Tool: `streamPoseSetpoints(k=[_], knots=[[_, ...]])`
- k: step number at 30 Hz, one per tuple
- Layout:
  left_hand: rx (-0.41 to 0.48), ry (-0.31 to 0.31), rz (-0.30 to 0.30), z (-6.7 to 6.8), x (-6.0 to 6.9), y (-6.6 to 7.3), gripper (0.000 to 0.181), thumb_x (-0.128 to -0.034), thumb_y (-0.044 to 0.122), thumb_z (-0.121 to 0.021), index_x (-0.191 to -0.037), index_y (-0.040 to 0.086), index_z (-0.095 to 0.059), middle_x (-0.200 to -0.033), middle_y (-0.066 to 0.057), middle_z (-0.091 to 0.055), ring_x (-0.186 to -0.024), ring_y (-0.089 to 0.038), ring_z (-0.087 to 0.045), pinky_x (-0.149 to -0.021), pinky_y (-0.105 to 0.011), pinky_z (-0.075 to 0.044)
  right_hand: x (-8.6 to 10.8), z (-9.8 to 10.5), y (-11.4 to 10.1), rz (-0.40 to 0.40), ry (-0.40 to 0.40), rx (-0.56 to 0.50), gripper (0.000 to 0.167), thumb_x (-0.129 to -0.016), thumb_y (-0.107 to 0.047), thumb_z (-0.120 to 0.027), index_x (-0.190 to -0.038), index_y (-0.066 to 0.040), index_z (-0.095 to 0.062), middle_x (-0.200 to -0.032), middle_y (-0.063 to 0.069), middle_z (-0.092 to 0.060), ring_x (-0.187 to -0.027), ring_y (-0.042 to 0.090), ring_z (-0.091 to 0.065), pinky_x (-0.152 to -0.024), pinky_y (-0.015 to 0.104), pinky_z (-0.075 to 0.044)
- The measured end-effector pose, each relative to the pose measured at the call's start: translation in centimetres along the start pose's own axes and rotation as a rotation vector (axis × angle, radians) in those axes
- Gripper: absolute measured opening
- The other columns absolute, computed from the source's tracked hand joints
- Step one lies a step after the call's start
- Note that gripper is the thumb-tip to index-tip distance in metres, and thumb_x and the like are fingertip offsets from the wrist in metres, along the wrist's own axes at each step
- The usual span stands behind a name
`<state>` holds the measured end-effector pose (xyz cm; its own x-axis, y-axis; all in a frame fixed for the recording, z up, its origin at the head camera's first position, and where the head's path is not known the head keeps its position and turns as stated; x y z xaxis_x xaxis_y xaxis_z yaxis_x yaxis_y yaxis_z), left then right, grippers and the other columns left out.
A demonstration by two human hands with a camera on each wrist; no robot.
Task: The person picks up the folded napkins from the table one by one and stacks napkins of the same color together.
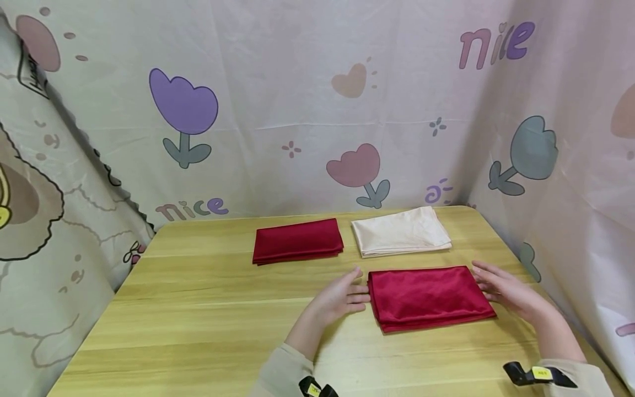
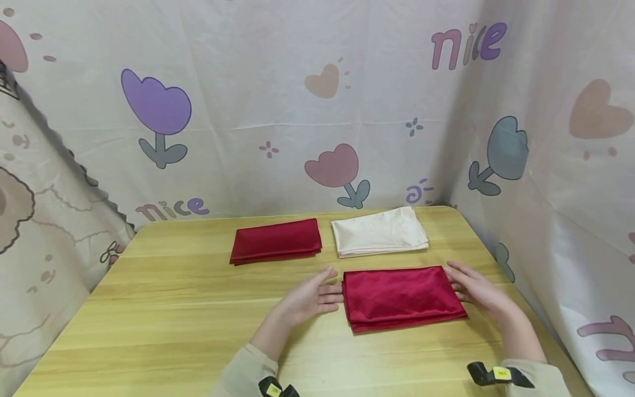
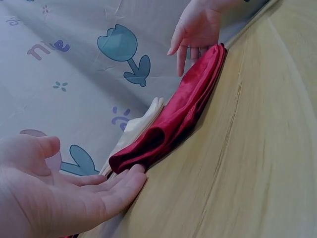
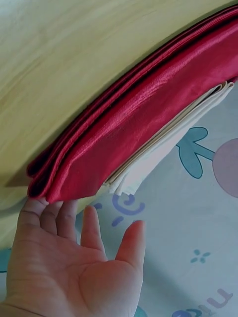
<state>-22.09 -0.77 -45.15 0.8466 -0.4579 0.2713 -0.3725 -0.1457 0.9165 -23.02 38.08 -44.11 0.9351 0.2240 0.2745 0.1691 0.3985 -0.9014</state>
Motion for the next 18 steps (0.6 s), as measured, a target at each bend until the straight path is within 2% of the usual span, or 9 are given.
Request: streamPoseSetpoints(k=[3,6,13,18], knots=[[-0.018,0.019,-0.002,-0.4,-0.2,0.0,0.069,-0.1092,0.04,-0.042,-0.157,-0.007,-0.024,-0.144,-0.037,-0.044,-0.132,-0.048,-0.048,-0.106,-0.052,-0.043,-0.1,-0.1,0.4,0.007,0.02,-0.047,0.074,-0.111,-0.035,-0.036,-0.154,0.016,-0.002,-0.128,0.013,-0.052,-0.099,0.006,-0.054,-0.083,0.025,-0.05],[-0.035,0.051,-0.012,-0.7,-0.5,0.1,0.071,-0.1075,0.041,-0.046,-0.157,-0.006,-0.026,-0.142,-0.036,-0.046,-0.133,-0.047,-0.046,-0.109,-0.053,-0.04,-0.1,-0.2,0.6,0.016,0.044,-0.096,0.075,-0.111,-0.035,-0.038,-0.155,0.014,-0.004,-0.12,-0.003,-0.052,-0.098,0.005,-0.053,-0.083,0.023,-0.049],[-0.036,0.124,-0.026,-1.6,-0.5,0.3,0.073,-0.1058,0.04,-0.05,-0.157,-0.004,-0.024,-0.14,-0.033,-0.05,-0.129,-0.046,-0.05,-0.109,-0.053,-0.039,-0.2,-0.3,0.8,0.049,0.031,-0.153,0.075,-0.11,-0.034,-0.041,-0.157,0.01,-0.003,-0.12,-0.006,-0.053,-0.102,0.005,-0.058,-0.086,0.023,-0.05],[0.087,0.17,-0.039,-2.0,-0.4,0.1,0.08,-0.1036,0.035,-0.056,-0.159,-0.005,-0.014,-0.146,-0.037,-0.04,-0.13,-0.057,-0.043,-0.109,-0.058,-0.037,-0.1,-0.6,0.8,0.048,0.035,-0.21,0.073,-0.11,-0.034,-0.043,-0.158,0.005,-0.006,-0.119,-0.012,-0.056,-0.104,0.005,-0.059,-0.086,0.023,-0.05]])
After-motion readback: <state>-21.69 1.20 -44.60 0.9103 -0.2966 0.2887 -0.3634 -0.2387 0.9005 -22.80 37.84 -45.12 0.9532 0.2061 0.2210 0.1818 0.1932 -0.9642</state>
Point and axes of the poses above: each hand's wrist, its own x-axis away from the middle knuckle, its own z-axis out of the back of the hand, y = z × x, the point moved 2 cm from there along -x, towards the middle knuckle
